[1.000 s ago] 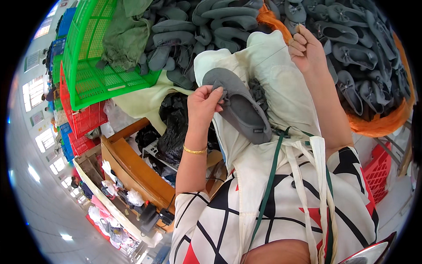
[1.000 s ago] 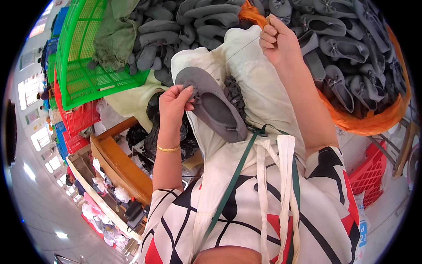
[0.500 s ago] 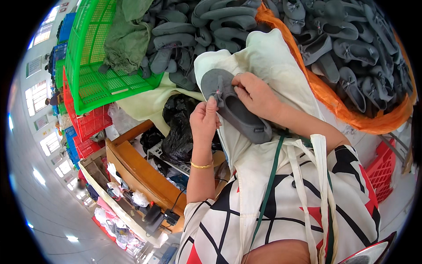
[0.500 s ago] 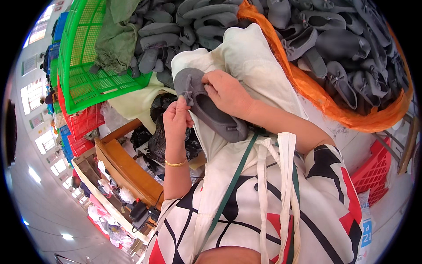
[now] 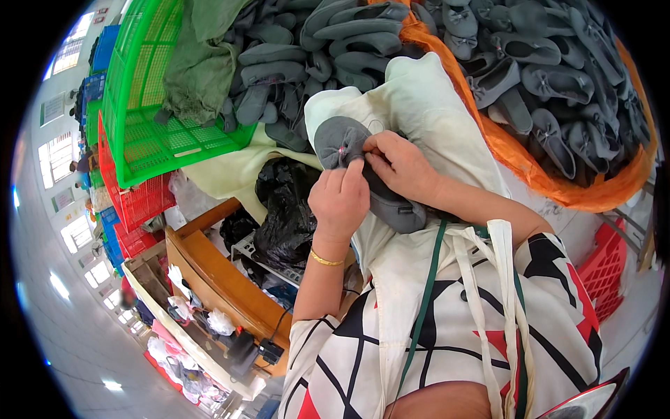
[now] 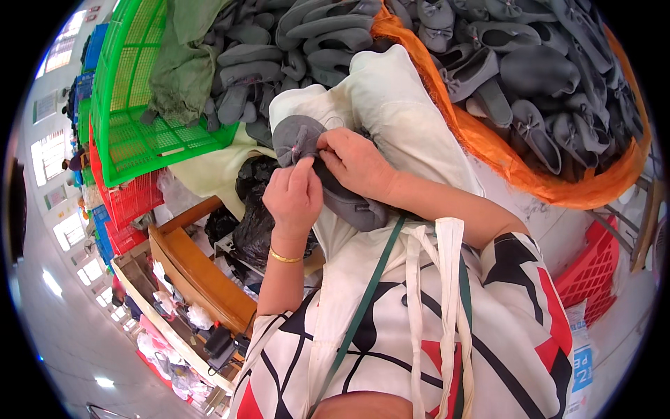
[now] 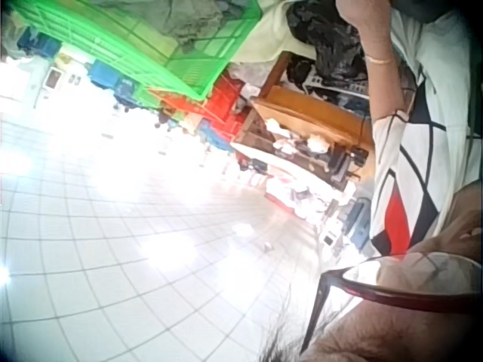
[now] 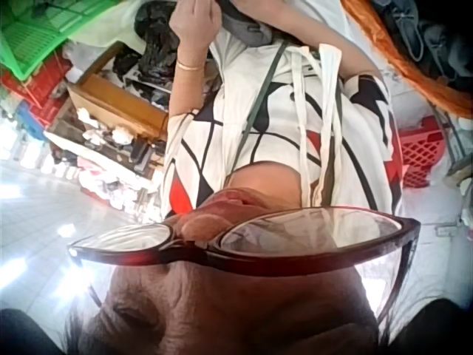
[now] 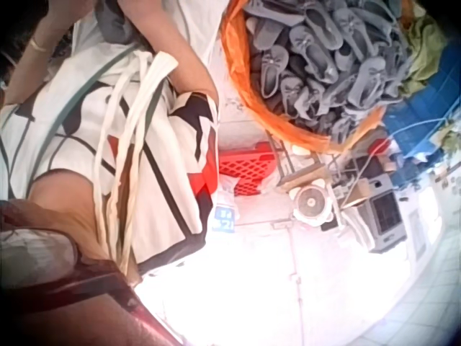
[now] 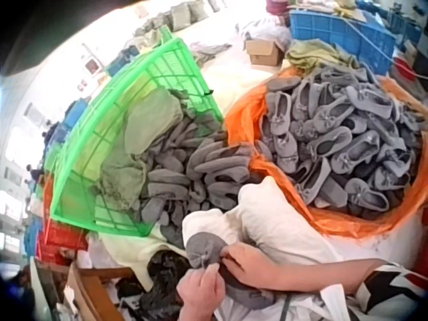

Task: The person sits at a workstation and sews a decorative fabric flower onto the top of a grey slipper using a needle and thread. They pick up a slipper from a nearby pile, stitch the flower into place, and then place the finished slipper into a large orange basket.

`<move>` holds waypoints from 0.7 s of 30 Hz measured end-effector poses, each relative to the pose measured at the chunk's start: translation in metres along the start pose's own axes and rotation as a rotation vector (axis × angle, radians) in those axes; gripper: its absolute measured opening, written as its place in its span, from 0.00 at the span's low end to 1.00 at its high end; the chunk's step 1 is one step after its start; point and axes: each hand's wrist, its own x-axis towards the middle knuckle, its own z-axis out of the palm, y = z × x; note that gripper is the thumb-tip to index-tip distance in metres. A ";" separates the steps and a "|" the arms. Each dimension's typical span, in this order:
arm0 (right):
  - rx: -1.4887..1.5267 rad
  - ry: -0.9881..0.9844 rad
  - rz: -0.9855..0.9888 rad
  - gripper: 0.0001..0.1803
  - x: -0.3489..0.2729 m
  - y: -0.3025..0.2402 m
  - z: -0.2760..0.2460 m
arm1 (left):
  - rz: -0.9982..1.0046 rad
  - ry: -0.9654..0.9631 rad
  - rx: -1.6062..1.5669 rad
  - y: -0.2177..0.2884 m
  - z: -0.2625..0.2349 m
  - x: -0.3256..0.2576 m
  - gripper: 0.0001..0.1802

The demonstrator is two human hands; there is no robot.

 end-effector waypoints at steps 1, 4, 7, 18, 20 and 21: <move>0.006 -0.002 -0.003 0.08 0.000 0.001 0.000 | -0.010 -0.042 0.033 0.001 0.002 0.002 0.18; -0.014 0.005 -0.017 0.09 0.006 0.000 -0.004 | -0.188 -0.086 0.042 -0.003 0.006 0.002 0.28; -0.131 0.030 -0.130 0.10 0.021 -0.001 -0.011 | -0.204 -0.070 -0.033 -0.008 0.012 -0.003 0.30; -0.820 -0.375 -0.581 0.07 0.073 0.016 -0.029 | -0.346 -0.055 -0.129 -0.006 0.017 0.000 0.28; -0.915 -0.345 -0.633 0.08 0.082 0.016 -0.033 | -0.371 -0.056 -0.114 -0.006 0.018 0.000 0.28; -0.931 -0.298 -0.589 0.06 0.087 0.017 -0.035 | -0.394 -0.060 -0.112 -0.006 0.018 -0.001 0.28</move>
